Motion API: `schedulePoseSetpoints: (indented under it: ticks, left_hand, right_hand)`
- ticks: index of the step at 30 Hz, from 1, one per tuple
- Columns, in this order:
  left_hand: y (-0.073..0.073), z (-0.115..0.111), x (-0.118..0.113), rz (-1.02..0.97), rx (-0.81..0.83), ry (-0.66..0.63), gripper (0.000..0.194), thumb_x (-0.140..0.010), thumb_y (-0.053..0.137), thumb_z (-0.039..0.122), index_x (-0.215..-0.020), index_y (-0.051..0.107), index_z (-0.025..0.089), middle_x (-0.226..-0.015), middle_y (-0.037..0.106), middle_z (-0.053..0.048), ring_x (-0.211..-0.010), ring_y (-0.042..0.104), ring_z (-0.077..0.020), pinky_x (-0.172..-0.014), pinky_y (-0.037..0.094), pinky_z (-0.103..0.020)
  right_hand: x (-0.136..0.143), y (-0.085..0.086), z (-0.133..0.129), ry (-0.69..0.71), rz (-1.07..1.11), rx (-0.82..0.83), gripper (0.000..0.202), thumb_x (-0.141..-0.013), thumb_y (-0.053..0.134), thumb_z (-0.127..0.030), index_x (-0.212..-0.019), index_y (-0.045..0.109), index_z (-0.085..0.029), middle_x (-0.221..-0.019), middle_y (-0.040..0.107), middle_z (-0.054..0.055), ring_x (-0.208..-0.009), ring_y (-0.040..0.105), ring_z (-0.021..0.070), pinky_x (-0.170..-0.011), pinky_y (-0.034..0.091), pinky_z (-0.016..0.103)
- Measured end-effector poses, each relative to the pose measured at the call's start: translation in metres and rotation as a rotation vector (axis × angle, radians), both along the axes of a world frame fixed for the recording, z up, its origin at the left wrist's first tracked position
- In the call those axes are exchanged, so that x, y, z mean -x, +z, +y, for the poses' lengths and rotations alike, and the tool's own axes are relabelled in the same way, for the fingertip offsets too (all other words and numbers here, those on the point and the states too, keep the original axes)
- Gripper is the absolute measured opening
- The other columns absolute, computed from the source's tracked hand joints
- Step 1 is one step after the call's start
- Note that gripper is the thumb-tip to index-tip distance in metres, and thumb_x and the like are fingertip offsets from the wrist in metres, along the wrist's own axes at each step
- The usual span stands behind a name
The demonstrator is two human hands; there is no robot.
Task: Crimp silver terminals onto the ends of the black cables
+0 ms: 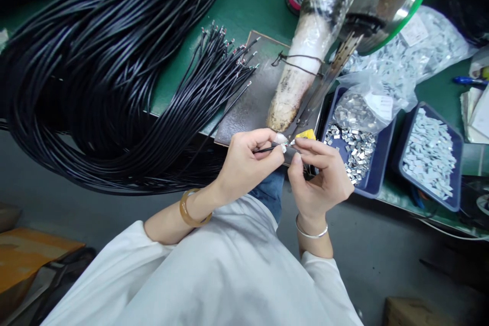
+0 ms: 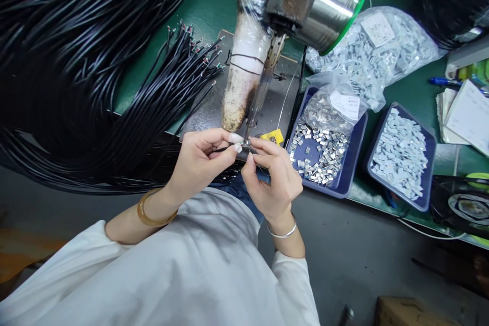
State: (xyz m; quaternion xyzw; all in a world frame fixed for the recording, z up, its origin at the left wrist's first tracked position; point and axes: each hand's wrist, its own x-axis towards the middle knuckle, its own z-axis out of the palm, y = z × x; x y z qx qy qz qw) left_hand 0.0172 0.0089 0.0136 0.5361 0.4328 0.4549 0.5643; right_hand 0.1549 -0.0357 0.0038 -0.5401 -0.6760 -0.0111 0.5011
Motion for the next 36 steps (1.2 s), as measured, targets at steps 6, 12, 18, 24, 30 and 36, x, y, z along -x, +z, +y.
schedulePoseSetpoints:
  ticks: [6, 12, 18, 24, 30, 36]
  left_hand:
    - [0.0003, 0.0005, 0.0008, 0.007, -0.004, -0.002, 0.003, -0.074, 0.067, 0.013, -0.071, 0.067, 0.012, -0.051, 0.034, 0.008, -0.047, 0.025, -0.0032, -0.042, 0.017, -0.018]
    - [-0.0021, -0.0021, 0.0007, -0.015, 0.048, -0.017, 0.002, -0.073, 0.067, 0.015, -0.073, 0.067, 0.013, -0.051, 0.035, 0.008, -0.047, 0.025, -0.0036, -0.041, 0.017, -0.017]
    - [-0.0038, -0.0024, -0.0011, -0.01, 0.029, -0.011, 0.003, -0.074, 0.066, 0.016, -0.073, 0.066, 0.013, -0.051, 0.035, 0.008, -0.047, 0.025, -0.0034, -0.042, 0.018, -0.017]
    - [-0.002, -0.0021, -0.0014, 0.01, -0.008, -0.011, 0.003, -0.076, 0.066, 0.015, -0.073, 0.066, 0.013, -0.052, 0.033, 0.009, -0.047, 0.024, -0.0037, -0.042, 0.019, -0.017]
    - [-0.0043, -0.0037, 0.0008, 0.02, -0.028, -0.029, 0.005, -0.078, 0.064, 0.014, -0.074, 0.064, 0.013, -0.052, 0.031, 0.009, -0.048, 0.023, -0.0038, -0.043, 0.019, -0.018]
    - [-0.0057, -0.0034, -0.0013, 0.01, -0.067, -0.019, 0.007, -0.079, 0.063, 0.013, -0.072, 0.062, 0.013, -0.053, 0.029, 0.01, -0.048, 0.022, -0.0033, -0.043, 0.018, -0.017]
  right_hand:
    - [-0.0013, 0.0008, -0.0003, 0.005, -0.021, 0.017, 0.017, -0.085, 0.068, -0.008, -0.092, 0.062, -0.022, -0.102, 0.076, 0.004, -0.09, 0.075, 0.0177, -0.078, 0.065, 0.034]
    - [-0.002, -0.0005, -0.003, 0.008, -0.018, 0.038, 0.016, -0.085, 0.067, -0.008, -0.091, 0.062, -0.022, -0.1, 0.077, 0.003, -0.089, 0.075, 0.0166, -0.08, 0.064, 0.032]
    - [-0.0019, -0.0008, -0.0024, 0.015, -0.008, 0.031, 0.017, -0.084, 0.069, -0.007, -0.091, 0.062, -0.021, -0.099, 0.077, 0.004, -0.09, 0.075, 0.0161, -0.081, 0.063, 0.031]
    - [-0.0011, 0.0017, -0.0006, -0.011, -0.025, 0.017, 0.016, -0.084, 0.068, -0.008, -0.091, 0.063, -0.022, -0.099, 0.077, 0.003, -0.089, 0.075, 0.0165, -0.08, 0.064, 0.032]
    - [-0.0012, 0.0009, -0.0026, 0.016, -0.02, 0.035, 0.017, -0.084, 0.068, -0.007, -0.091, 0.062, -0.021, -0.102, 0.076, 0.004, -0.091, 0.075, 0.016, -0.079, 0.064, 0.031]
    - [-0.0019, 0.0013, -0.0011, 0.01, -0.022, 0.027, 0.018, -0.083, 0.069, -0.005, -0.09, 0.063, -0.021, -0.101, 0.077, 0.004, -0.09, 0.075, 0.0159, -0.081, 0.063, 0.031]
